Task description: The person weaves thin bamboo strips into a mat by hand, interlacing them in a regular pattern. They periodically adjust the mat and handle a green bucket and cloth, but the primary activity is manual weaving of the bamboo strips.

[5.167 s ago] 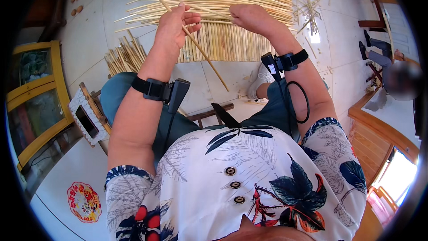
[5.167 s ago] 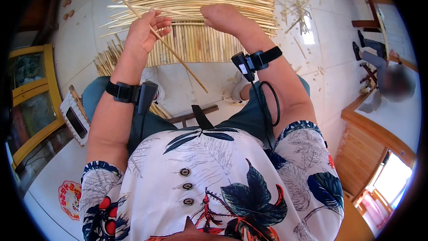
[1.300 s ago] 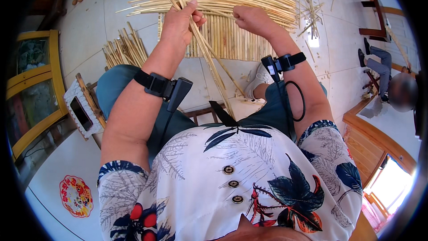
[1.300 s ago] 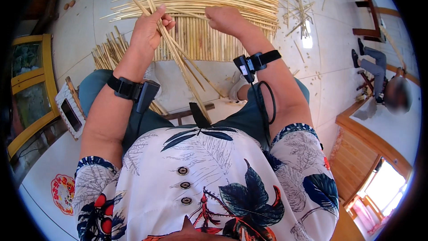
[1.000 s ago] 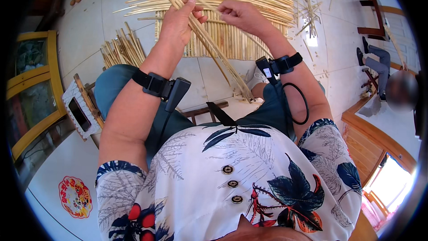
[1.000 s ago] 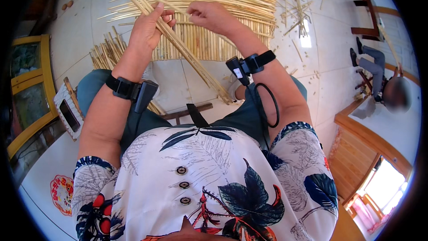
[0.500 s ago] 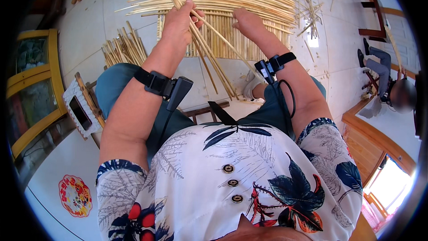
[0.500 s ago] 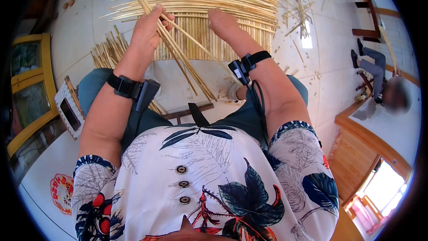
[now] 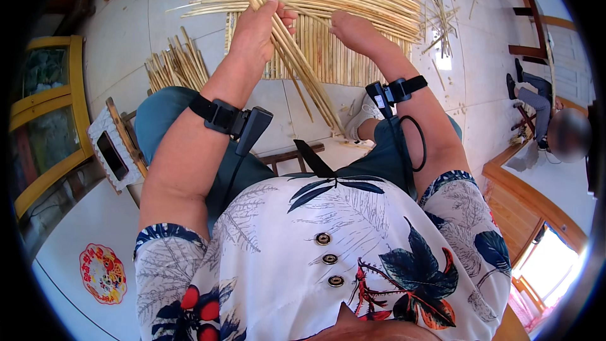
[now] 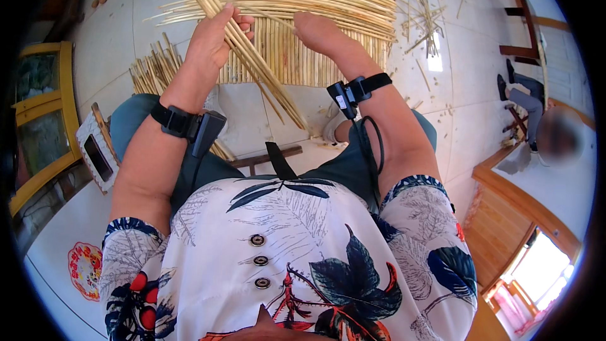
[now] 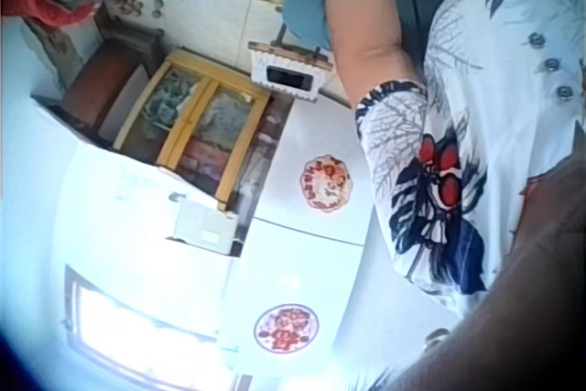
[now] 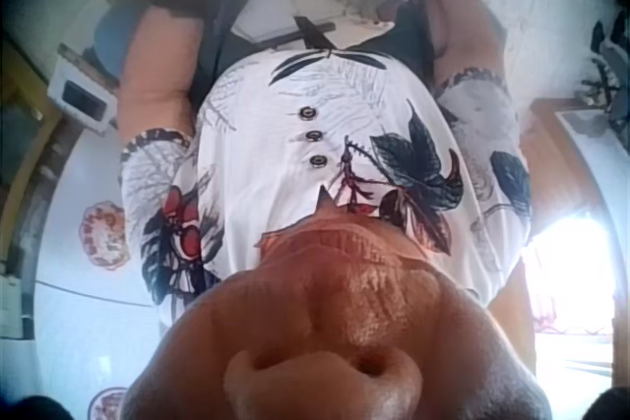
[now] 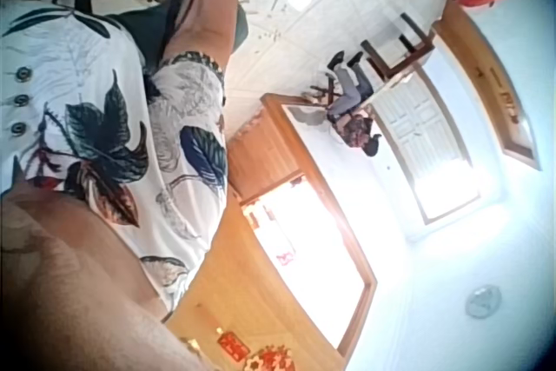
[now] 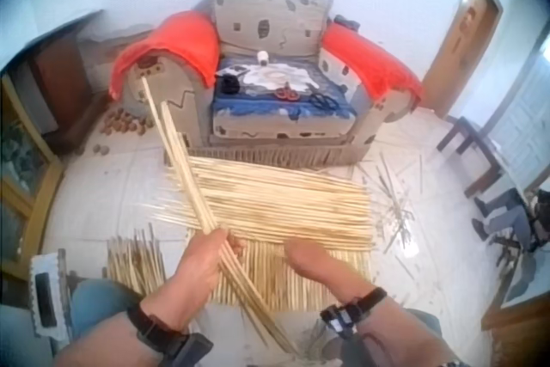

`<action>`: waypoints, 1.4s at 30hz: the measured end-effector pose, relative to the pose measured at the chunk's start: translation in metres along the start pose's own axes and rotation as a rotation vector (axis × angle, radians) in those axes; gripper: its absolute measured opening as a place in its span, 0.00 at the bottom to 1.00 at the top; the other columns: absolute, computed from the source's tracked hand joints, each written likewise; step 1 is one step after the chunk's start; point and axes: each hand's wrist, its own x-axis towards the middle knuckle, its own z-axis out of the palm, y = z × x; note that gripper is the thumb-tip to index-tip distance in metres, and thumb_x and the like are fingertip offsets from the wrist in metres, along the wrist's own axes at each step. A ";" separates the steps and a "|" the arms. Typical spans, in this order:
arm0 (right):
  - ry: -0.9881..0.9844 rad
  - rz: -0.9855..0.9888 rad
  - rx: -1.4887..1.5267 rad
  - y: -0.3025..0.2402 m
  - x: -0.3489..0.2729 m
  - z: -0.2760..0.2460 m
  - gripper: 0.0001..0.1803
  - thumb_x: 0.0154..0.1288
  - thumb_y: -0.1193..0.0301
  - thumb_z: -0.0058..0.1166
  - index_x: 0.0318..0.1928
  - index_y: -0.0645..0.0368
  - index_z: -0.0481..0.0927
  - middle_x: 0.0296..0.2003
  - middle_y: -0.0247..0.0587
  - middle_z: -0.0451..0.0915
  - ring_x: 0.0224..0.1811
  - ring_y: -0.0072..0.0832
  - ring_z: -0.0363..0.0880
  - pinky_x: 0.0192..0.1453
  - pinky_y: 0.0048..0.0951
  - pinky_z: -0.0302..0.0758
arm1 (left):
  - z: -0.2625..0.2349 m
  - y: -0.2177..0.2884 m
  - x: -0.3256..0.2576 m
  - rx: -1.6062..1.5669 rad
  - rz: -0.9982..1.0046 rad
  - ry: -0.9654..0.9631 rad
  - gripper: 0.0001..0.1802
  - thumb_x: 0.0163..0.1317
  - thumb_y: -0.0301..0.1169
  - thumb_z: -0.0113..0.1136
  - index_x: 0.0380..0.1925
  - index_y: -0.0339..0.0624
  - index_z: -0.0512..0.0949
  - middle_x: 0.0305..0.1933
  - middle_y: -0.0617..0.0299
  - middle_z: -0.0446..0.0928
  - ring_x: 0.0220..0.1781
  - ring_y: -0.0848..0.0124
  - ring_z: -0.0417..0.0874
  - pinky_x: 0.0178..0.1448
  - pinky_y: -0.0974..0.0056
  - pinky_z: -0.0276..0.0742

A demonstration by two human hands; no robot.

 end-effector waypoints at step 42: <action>0.029 0.052 1.397 -0.096 -0.024 0.014 0.10 0.49 0.77 0.62 0.32 0.60 0.75 0.26 0.34 0.76 0.28 0.21 0.75 0.31 0.22 0.75 | 0.028 0.016 -0.039 0.459 0.253 -0.831 0.07 0.56 0.31 0.56 0.33 0.41 0.76 0.33 0.65 0.77 0.36 0.76 0.76 0.44 0.70 0.71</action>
